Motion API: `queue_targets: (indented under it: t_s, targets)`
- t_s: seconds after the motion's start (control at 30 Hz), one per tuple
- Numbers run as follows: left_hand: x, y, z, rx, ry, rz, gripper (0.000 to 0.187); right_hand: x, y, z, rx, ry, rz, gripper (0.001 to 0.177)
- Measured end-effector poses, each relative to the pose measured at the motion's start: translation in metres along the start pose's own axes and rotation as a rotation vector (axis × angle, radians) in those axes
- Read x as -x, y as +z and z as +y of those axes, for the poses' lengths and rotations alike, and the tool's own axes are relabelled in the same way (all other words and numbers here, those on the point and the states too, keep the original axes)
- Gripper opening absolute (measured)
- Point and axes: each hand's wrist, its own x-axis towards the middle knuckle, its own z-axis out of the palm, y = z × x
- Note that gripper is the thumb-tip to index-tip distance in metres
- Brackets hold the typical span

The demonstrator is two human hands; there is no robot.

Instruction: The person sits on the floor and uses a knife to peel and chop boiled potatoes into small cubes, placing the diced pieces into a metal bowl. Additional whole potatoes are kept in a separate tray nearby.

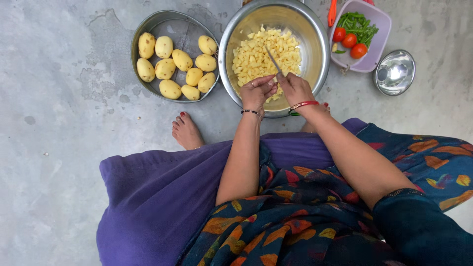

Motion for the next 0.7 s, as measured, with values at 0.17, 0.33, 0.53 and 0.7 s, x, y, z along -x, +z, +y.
queue_targets:
  t_s: [0.17, 0.33, 0.53, 0.7]
  targets:
    - [-0.007, -0.003, -0.009, -0.020, -0.021, 0.003, 0.014, 0.001, 0.003, 0.003, -0.047, -0.105, 0.002, 0.056]
    - [-0.008, -0.006, -0.014, -0.084, 0.020, 0.077, 0.017, 0.002, 0.003, -0.001, -0.007, -0.004, 0.034, 0.057]
    - [-0.012, -0.009, -0.022, -0.038, 0.018, 0.030, 0.019, 0.007, 0.004, -0.008, 0.222, -0.079, 0.033, 0.052]
    - [-0.016, -0.012, -0.028, -0.117, 0.048, 0.088, 0.019, 0.005, 0.004, -0.009, 0.250, -0.054, 0.027, 0.046]
